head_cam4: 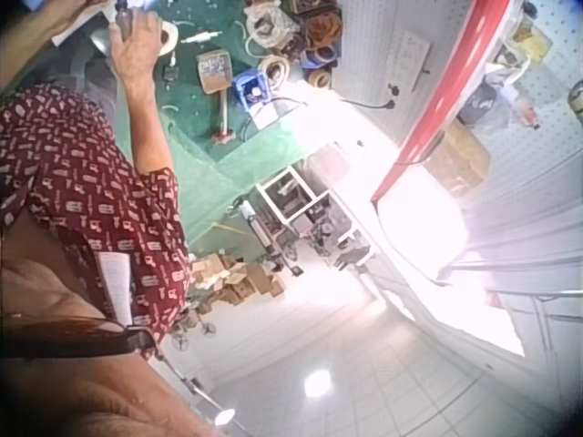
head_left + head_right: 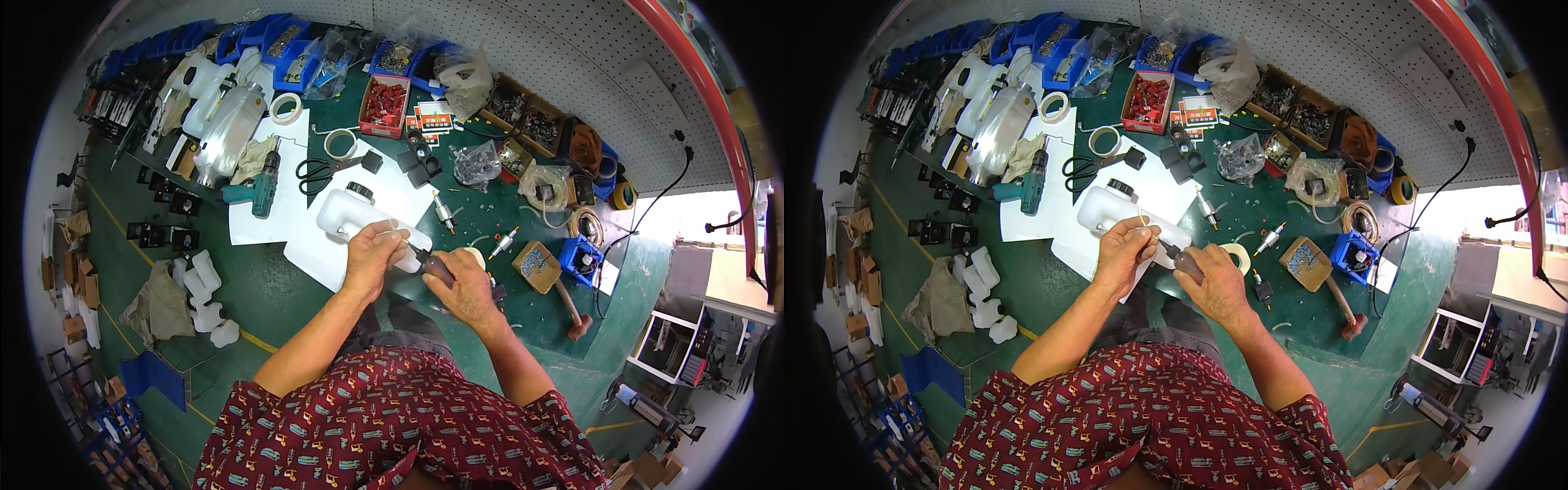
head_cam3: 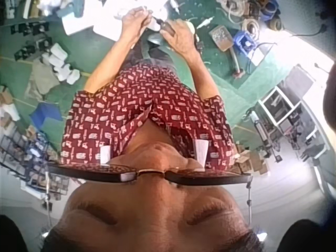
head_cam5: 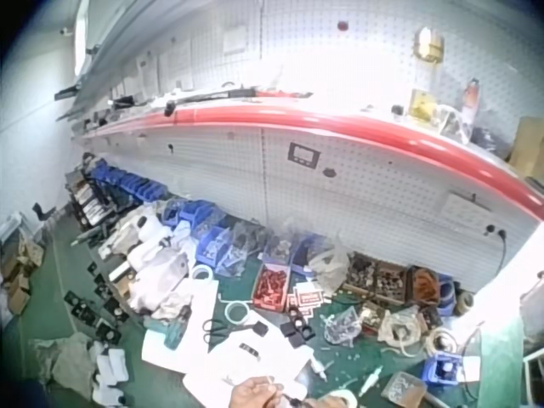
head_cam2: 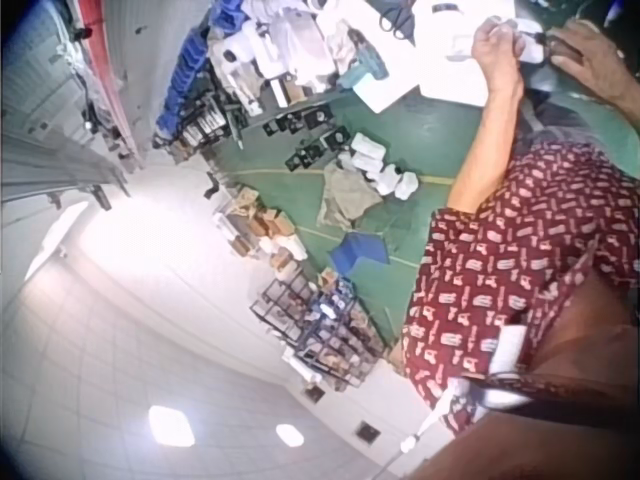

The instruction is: The person assembles a white plastic housing by attaching a black component and securing it with tape. They then handle a clear plastic tube, cutting and arranging it on the workbench.

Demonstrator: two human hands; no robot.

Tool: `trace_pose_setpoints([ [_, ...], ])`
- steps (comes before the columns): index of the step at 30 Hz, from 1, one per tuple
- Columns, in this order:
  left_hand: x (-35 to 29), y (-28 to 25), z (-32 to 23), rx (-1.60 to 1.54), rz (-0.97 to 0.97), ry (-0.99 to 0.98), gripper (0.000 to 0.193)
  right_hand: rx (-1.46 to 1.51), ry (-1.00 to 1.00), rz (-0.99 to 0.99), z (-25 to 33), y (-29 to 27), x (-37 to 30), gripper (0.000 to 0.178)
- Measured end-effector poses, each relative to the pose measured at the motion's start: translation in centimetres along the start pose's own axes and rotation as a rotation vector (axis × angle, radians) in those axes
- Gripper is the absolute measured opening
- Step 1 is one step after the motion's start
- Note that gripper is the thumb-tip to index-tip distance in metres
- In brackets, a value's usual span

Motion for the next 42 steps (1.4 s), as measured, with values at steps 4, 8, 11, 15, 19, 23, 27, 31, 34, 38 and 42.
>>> trace_pose_setpoints([
  [4,0.0,0.2,-0.1,0.044,-0.01,0.001,0.026,0.02,-0.006,0.011,-0.1,0.0,0.0,0.032],
  [8,0.2,0.2,0.2,0.02,0.0,-0.013,0.026,0.022,0.032,0.04,0.0,-0.2,0.1,0.033],
  [11,0.4,0.2,0.4,0.018,0.004,-0.02,0.027,0.02,0.066,0.064,-0.3,0.0,0.0,0.035],
  [15,0.4,0.4,0.6,-0.004,0.006,-0.038,0.028,0.016,0.07,0.075,-0.7,0.0,-0.2,0.037],
  [19,0.4,0.2,1.6,-0.119,-0.064,-0.125,0.025,0.109,0.04,0.007,-2.3,0.2,-0.2,0.038],
  [23,0.8,-0.6,3.0,-0.221,-0.048,-0.229,0.023,0.603,0.37,-0.174,-11.1,1.7,0.6,0.033],
  [27,0.2,-1.6,4.1,-0.233,-0.017,-0.31,0.024,0.299,0.386,-0.422,-19.0,0.5,3.0,0.039],
  [31,-0.9,-2.2,4.7,-0.157,0.037,-0.36,0.024,0.059,0.362,-0.478,-22.6,0.5,4.2,0.045],
  [34,-2.0,-3.2,5.0,-0.05,0.006,-0.373,0.022,0.012,0.38,-0.423,-24.2,2.1,4.4,0.046],
  [38,-3.2,-5.1,5.2,0.031,-0.03,-0.387,0.019,0.142,0.428,-0.377,-23.8,2.3,4.1,0.058],
  [42,-3.7,-6.8,4.5,0.173,-0.025,-0.397,0.018,-0.264,0.13,-0.567,-18.8,-0.6,2.0,0.061],
])
Point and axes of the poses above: each hand's wrist, its own x-axis towards the middle knuckle, its own y-axis out of the palm, z = x × y, the point moved 8 cm from there along x, towards the middle knuckle, and after that the axes turned 3 degrees about -z, right-handed, at the moved point
